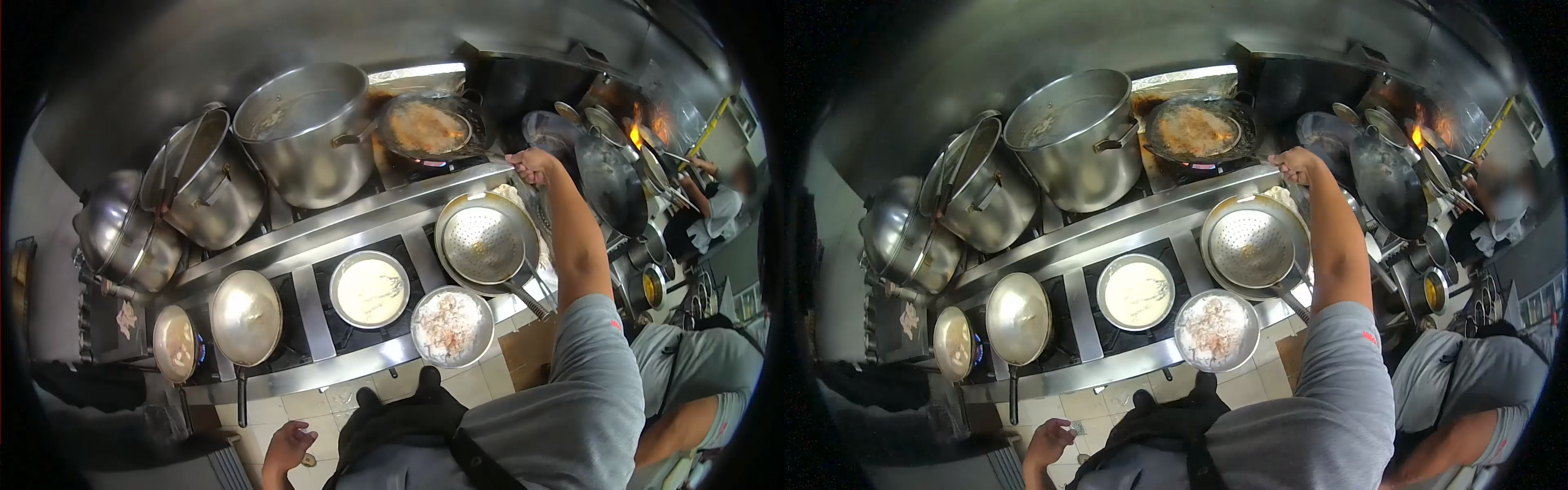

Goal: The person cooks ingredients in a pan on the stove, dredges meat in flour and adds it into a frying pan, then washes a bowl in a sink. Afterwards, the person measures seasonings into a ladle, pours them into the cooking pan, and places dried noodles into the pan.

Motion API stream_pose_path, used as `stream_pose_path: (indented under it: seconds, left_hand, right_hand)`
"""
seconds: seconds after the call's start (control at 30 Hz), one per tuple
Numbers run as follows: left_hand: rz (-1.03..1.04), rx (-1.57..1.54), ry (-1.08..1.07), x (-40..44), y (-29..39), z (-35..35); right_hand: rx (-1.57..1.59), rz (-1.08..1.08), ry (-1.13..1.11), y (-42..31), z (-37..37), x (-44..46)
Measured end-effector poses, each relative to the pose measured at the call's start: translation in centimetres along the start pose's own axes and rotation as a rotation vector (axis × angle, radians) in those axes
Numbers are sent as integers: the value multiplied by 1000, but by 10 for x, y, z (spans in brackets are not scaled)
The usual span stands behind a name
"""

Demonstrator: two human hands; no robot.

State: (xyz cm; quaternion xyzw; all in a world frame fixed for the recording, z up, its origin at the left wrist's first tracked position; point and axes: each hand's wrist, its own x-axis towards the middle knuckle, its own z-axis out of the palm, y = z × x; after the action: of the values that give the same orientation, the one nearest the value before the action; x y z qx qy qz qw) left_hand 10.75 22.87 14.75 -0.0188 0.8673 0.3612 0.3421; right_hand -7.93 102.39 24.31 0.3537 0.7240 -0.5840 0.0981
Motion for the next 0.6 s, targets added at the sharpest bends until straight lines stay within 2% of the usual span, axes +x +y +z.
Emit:
stream_pose_path:
  seconds: [0.03,0.23,0.33,0.4,0.43,0.53,0.6]
  left_hand:
    - [-9,-73,-8,-2,6,10]
    - [-48,-54,9,-20,35,59]
    - [-68,47,31,-32,61,67]
    - [-66,45,48,-33,59,74]
    - [-58,45,65,-33,61,77]
    - [-107,92,87,-38,70,85]
    - [-107,88,95,-43,71,90]
  right_hand:
    - [-1,-6,-11,0,-7,3]
    - [56,39,-186,3,-30,15]
    - [30,9,-183,3,-27,12]
    - [-112,60,-13,-3,-14,9]
    - [-112,56,-16,-6,-12,9]
    - [-133,70,-78,-11,-14,20]
    - [138,68,-352,-2,-21,43]
